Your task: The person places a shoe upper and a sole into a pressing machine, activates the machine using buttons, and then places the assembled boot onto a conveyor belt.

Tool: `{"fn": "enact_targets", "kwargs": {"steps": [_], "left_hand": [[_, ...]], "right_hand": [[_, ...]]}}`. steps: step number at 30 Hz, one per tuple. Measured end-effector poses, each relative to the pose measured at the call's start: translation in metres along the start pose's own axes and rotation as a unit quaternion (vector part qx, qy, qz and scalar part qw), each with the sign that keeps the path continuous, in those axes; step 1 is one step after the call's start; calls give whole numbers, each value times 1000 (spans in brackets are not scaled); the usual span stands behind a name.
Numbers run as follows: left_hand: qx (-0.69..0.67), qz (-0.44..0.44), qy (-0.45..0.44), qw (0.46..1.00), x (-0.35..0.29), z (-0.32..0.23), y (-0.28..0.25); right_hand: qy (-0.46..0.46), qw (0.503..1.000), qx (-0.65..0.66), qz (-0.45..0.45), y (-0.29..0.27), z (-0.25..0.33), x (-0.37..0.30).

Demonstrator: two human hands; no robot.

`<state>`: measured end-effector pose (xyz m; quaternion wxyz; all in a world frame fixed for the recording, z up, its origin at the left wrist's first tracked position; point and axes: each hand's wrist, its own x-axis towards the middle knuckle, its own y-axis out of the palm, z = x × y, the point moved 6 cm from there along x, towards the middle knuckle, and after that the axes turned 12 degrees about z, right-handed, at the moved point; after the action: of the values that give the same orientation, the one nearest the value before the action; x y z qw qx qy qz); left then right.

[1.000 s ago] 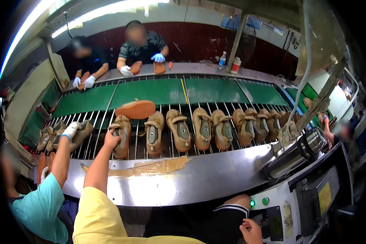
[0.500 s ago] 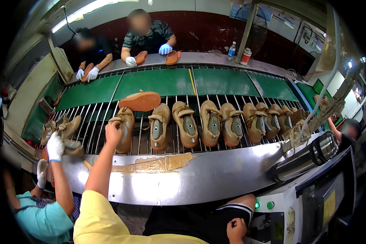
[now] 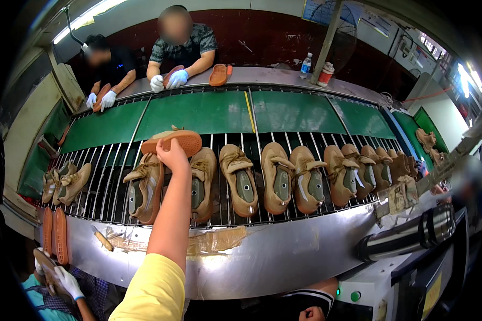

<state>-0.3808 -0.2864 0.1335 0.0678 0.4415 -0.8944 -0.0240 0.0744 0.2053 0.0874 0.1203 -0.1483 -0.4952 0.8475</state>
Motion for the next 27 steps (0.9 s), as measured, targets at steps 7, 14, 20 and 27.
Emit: {"fn": "enact_targets", "kwargs": {"steps": [7,14,20,27], "left_hand": [[-57,-128,-305,942,35,36,19],[-16,-47,-307,950,63,84,32],[-68,86,-340,934,63,87,20],[-314,373,-293,823,-4,8,-49]], "right_hand": [[3,999,30,-12,5,-14,8],[9,999,41,-25,1,-19,7],[15,994,83,-67,-7,-23,-3],[9,989,136,-65,-2,-32,-4]]}}
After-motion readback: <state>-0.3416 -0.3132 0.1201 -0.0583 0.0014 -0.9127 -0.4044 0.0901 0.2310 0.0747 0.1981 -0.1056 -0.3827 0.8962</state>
